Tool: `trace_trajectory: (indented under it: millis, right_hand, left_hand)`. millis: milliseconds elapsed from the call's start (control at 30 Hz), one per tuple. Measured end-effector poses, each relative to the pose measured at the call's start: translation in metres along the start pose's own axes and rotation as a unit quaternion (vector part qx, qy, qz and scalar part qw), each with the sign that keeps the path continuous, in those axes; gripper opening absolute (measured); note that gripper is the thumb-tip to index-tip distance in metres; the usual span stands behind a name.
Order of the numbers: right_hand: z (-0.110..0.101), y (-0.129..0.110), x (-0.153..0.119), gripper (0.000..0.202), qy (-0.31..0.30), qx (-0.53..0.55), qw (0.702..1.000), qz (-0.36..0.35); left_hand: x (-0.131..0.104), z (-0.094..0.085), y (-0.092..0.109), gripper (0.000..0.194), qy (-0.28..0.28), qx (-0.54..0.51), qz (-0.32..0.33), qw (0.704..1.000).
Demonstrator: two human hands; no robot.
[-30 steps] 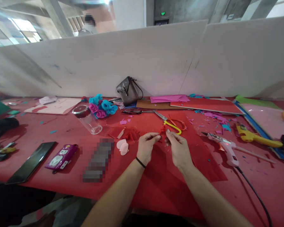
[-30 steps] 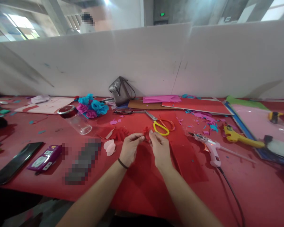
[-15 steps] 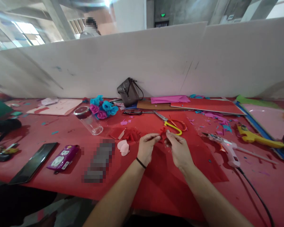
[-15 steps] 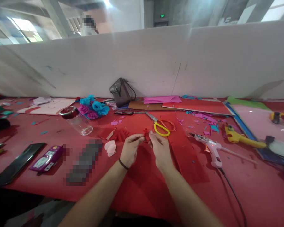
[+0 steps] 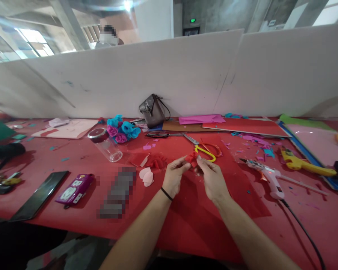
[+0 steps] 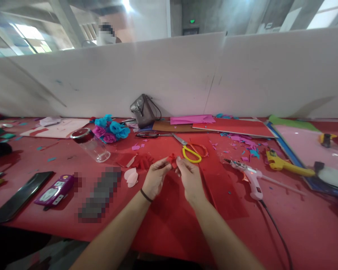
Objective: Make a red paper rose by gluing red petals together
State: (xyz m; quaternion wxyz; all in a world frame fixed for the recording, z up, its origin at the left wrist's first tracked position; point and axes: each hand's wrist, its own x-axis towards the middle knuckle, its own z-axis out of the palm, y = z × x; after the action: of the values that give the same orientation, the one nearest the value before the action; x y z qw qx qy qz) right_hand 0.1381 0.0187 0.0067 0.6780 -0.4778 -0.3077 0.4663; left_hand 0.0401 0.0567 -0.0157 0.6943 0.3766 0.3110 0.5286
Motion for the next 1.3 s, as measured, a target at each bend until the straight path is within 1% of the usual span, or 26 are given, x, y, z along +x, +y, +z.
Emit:
trace_trajectory:
  millis: [67, 200, 300, 467, 567, 733, 867, 967, 1033, 1167, 1300]
  right_hand:
    - [-0.0006, -0.0008, 0.0005, 0.038, 0.004, -0.009, 1.0, -0.003]
    - [-0.0027, -0.0031, 0.0018, 0.042, 0.014, -0.045, 0.998, -0.031]
    - [-0.0039, -0.003, 0.0025, 0.044, 0.011, -0.055, 0.998, -0.04]
    - [-0.0049, -0.0007, 0.003, 0.042, 0.001, -0.017, 1.0, -0.019]
    - [-0.0058, -0.002, 0.0029, 0.043, -0.009, 0.009, 1.0, -0.017]
    - [-0.0059, -0.0057, 0.0007, 0.043, -0.036, 0.016, 0.998, -0.039]
    - [-0.0061, -0.0076, -0.0012, 0.042, -0.019, 0.027, 0.998, -0.062]
    - [-0.0078, -0.0089, -0.0013, 0.04, -0.017, 0.036, 0.996, -0.08]
    - [-0.0092, -0.0095, -0.0014, 0.034, -0.024, 0.025, 0.995, -0.093]
    - [-0.0096, -0.0094, -0.0032, 0.023, -0.038, -0.036, 0.99, -0.129]
    - [-0.0079, -0.0064, -0.0036, 0.018, -0.046, -0.088, 0.986, -0.136]
  left_hand:
    - [-0.0004, 0.0, 0.0011, 0.024, -0.003, 0.001, -0.014, 1.0]
    - [-0.0013, 0.0002, 0.0027, 0.024, 0.021, 0.0, -0.032, 0.999]
    - [-0.0014, 0.0005, 0.0031, 0.025, 0.019, -0.009, -0.037, 0.999]
    - [-0.0014, -0.0002, 0.0036, 0.026, -0.014, -0.042, -0.041, 0.998]
    - [-0.0021, -0.0009, 0.0034, 0.026, -0.028, -0.046, -0.046, 0.998]
    - [-0.0027, -0.0014, 0.0026, 0.026, -0.03, -0.041, -0.049, 0.998]
    - [-0.0018, -0.0021, 0.0021, 0.024, -0.04, -0.036, -0.044, 0.998]
    - [-0.0012, -0.0029, 0.0018, 0.024, -0.043, -0.038, -0.039, 0.998]
    - [-0.001, -0.0032, 0.002, 0.023, -0.037, -0.041, -0.038, 0.998]
    - [-0.0003, -0.0037, 0.003, 0.02, -0.034, -0.047, -0.037, 0.998]
    - [0.0014, -0.0053, 0.0026, 0.023, -0.038, -0.06, -0.034, 0.997]
